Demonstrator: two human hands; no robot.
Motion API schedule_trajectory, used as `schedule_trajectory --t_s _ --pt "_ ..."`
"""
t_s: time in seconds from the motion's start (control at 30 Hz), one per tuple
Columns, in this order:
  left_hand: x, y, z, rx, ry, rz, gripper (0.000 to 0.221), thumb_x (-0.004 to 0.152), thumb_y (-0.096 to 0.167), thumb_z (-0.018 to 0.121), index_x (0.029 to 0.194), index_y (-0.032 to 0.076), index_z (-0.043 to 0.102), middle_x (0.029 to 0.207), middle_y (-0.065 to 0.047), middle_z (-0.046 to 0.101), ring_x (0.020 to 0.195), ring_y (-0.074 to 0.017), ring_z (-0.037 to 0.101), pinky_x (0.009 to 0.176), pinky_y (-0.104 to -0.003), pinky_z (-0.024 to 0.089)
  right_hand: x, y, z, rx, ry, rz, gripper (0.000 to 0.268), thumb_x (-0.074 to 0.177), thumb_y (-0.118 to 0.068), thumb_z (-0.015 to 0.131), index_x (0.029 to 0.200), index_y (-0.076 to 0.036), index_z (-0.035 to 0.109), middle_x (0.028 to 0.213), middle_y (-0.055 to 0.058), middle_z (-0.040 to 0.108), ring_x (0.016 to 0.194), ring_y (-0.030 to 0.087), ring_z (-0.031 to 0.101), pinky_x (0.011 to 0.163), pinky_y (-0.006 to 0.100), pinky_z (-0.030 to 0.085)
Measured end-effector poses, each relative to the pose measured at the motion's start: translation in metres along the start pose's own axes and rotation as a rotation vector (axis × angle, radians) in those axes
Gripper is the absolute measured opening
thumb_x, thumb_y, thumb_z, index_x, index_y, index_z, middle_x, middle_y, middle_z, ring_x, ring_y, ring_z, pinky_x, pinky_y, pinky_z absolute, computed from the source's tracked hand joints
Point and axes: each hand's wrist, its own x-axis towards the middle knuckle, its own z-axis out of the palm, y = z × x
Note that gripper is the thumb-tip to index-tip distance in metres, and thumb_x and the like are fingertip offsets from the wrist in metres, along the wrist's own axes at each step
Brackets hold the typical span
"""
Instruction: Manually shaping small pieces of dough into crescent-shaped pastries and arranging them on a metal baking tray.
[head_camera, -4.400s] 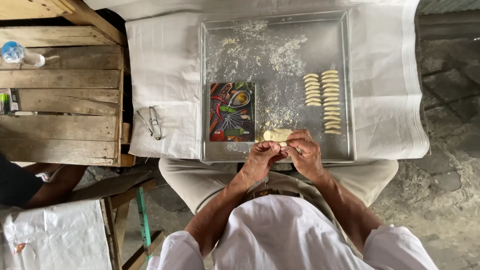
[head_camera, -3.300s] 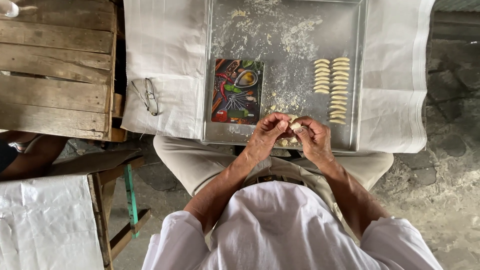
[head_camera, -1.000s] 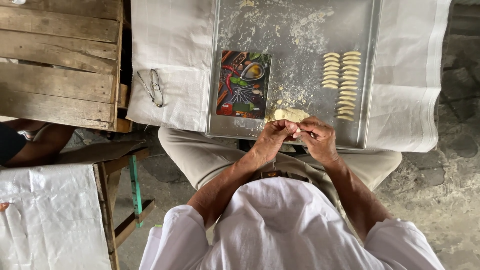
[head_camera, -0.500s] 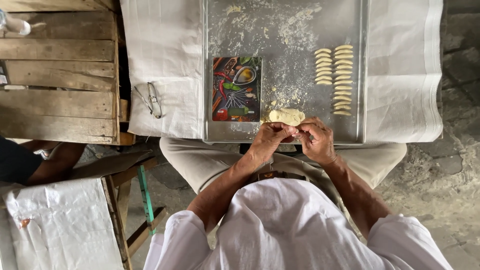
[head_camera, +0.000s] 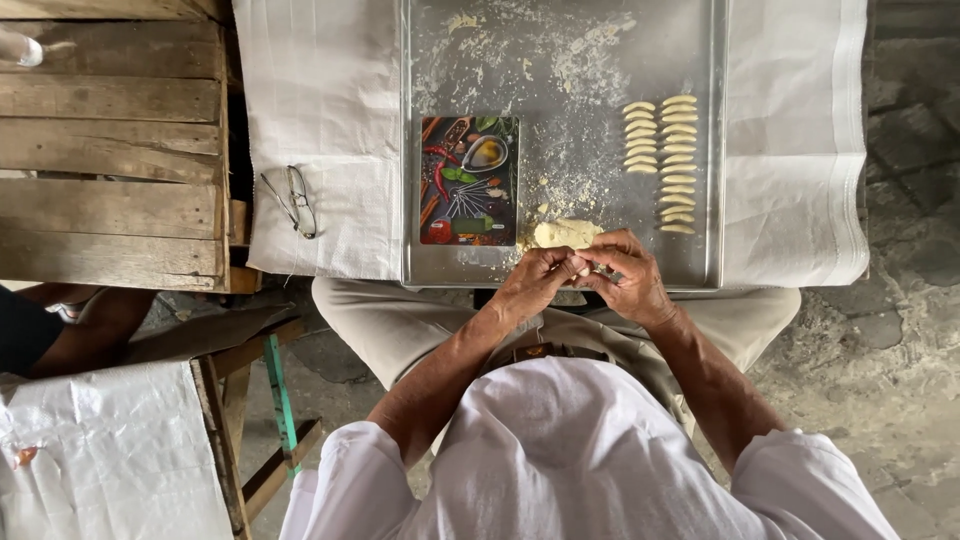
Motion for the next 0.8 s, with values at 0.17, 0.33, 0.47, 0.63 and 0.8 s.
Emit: schedule_trajectory --t_s 0.17,0.33,0.47,0.63,0.8 --pt "-0.011 0.027 0.014 -0.184 0.012 -0.055 0.039 0.108 0.041 0.057 0.088 0.010 0.069 0.077 0.000 0.061 0.082 -0.0117 0.059 0.081 -0.031 0.057 0.003 -0.005 0.005 -0.112 0.027 -0.061 0.013 0.088 -0.014 0.084 0.092 -0.003 0.078 0.099 0.013 0.070 0.091 0.036 0.067 0.071 0.041 0.056" --pt "-0.006 -0.014 0.014 -0.384 0.029 -0.049 0.041 0.106 0.042 0.062 0.091 0.006 0.073 0.074 -0.001 0.066 0.077 -0.0104 0.062 0.080 -0.029 0.058 -0.005 0.008 0.018 -0.232 0.064 -0.092 0.003 0.092 -0.002 0.078 0.088 -0.003 0.078 0.096 0.011 0.073 0.094 0.036 0.069 0.078 0.042 0.058" --pt "0.004 -0.046 0.007 -0.463 0.196 -0.124 0.035 0.098 0.028 0.077 0.109 -0.005 0.073 0.092 -0.014 0.075 0.087 -0.0195 0.073 0.082 -0.036 0.062 0.005 0.001 0.021 -0.320 0.036 -0.094 0.009 0.085 -0.003 0.084 0.082 -0.006 0.076 0.094 0.007 0.074 0.090 0.031 0.070 0.075 0.040 0.058" --pt "0.000 -0.029 -0.002 -0.381 0.250 -0.083 0.029 0.105 0.021 0.066 0.114 -0.006 0.069 0.093 -0.012 0.071 0.090 -0.0195 0.071 0.085 -0.037 0.062 0.020 -0.029 0.027 -0.320 -0.059 -0.064 0.026 0.083 -0.004 0.083 0.108 -0.010 0.080 0.107 0.010 0.074 0.098 0.036 0.071 0.073 0.043 0.059" --pt "0.002 -0.040 -0.022 -0.133 0.248 0.034 0.026 0.107 0.021 0.060 0.105 -0.003 0.070 0.076 -0.015 0.069 0.073 -0.0217 0.071 0.071 -0.033 0.063 0.008 -0.022 0.027 -0.028 -0.061 0.293 0.031 0.099 -0.004 0.069 0.129 0.002 0.070 0.116 0.023 0.070 0.102 0.035 0.070 0.072 0.039 0.060"
